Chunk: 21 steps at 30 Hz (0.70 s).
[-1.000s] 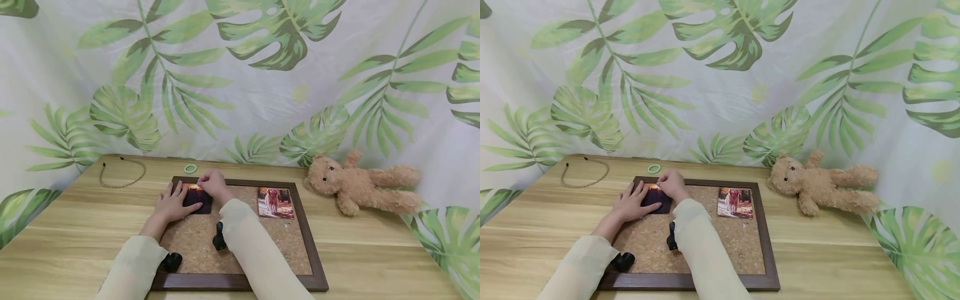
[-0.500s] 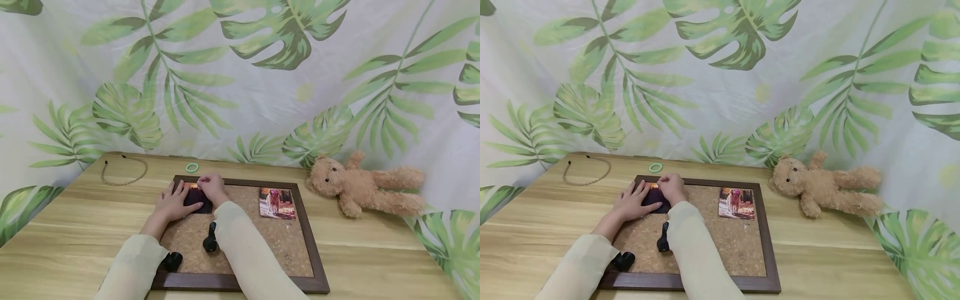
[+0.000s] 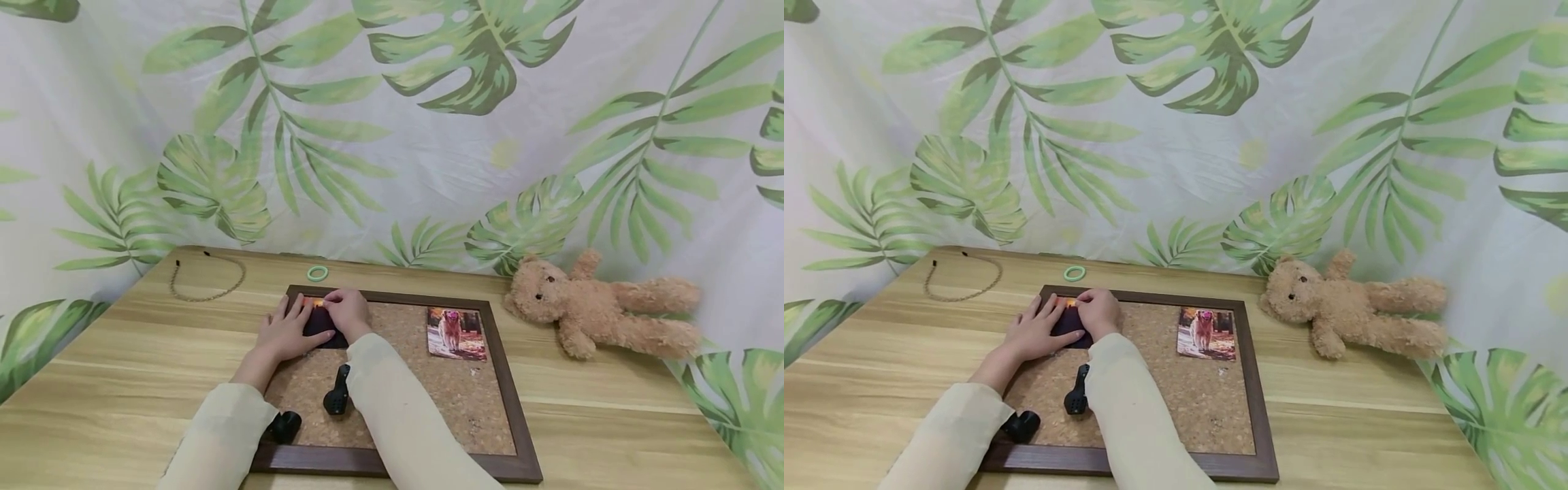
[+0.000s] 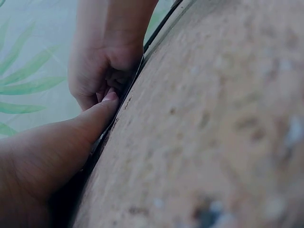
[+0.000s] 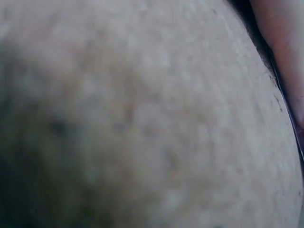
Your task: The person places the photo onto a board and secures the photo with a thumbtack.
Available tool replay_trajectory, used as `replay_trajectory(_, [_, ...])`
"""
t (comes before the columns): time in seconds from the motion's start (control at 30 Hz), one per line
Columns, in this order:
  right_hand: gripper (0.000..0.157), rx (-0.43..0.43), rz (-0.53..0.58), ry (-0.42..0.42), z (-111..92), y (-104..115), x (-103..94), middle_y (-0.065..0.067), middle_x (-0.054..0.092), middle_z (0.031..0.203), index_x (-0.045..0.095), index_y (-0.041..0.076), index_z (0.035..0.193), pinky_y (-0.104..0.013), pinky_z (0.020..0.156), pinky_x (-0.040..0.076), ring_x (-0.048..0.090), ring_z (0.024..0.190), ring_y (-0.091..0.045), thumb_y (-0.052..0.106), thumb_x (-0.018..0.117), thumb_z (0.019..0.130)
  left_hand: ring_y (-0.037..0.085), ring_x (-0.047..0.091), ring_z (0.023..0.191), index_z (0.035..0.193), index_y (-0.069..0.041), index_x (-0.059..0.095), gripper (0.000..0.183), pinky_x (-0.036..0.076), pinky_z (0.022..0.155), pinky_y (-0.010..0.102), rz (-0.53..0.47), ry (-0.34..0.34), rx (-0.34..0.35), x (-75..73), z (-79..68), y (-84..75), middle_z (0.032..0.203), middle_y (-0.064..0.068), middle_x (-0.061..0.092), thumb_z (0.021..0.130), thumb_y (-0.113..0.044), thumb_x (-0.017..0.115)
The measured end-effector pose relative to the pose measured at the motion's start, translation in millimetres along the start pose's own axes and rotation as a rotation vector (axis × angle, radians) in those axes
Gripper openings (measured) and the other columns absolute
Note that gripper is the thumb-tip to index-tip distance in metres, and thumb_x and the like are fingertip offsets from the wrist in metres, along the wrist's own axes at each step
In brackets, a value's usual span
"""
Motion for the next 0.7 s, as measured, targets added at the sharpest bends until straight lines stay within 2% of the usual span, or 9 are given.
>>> replay_trajectory(0.17, [0.005, -0.007, -0.054, 0.014, -1.0, 1.1, -0.6, 0.014, 0.060, 0.074, 0.070, 0.024, 0.075, -0.029, 0.067, 0.040, 0.055, 0.079, -0.010, 0.026, 0.065, 0.077, 0.039, 0.000, 0.125, 0.137, -0.005, 0.023, 0.088, 0.008, 0.089, 0.061, 0.010, 0.004, -0.003, -0.7, -0.2, 0.0, 0.140, 0.020, 0.013, 0.076, -0.066, 0.040])
replay_trajectory(0.4, [0.005, 0.012, -0.120, 0.015, -2.2, 2.7, -2.1, 0.014, 0.059, 0.075, 0.069, 0.027, 0.072, -0.029, 0.061, 0.040, 0.055, 0.077, -0.011, 0.028, 0.065, 0.076, 0.040, 0.001, 0.125, 0.136, -0.004, 0.023, 0.088, 0.008, 0.089, 0.061, 0.007, 0.009, -0.006, -2.7, -1.7, -1.7, 0.139, 0.020, 0.013, 0.076, -0.066, 0.040])
replay_trajectory(0.7, [0.008, 0.026, -0.150, 0.032, -2.9, 5.9, -3.5, 0.013, 0.058, 0.071, 0.066, 0.026, 0.069, -0.029, 0.057, 0.040, 0.055, 0.071, -0.011, 0.028, 0.064, 0.077, 0.039, 0.001, 0.125, 0.136, -0.004, 0.023, 0.088, 0.008, 0.089, 0.061, 0.002, 0.011, -0.009, -2.6, -1.8, -2.0, 0.139, 0.020, 0.013, 0.076, -0.065, 0.041])
Point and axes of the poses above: each hand's wrist, its own z-axis towards the middle knuckle, its own x-axis out of the palm, y = z × x, the point moved 1 cm from there along z, towards the middle knuckle
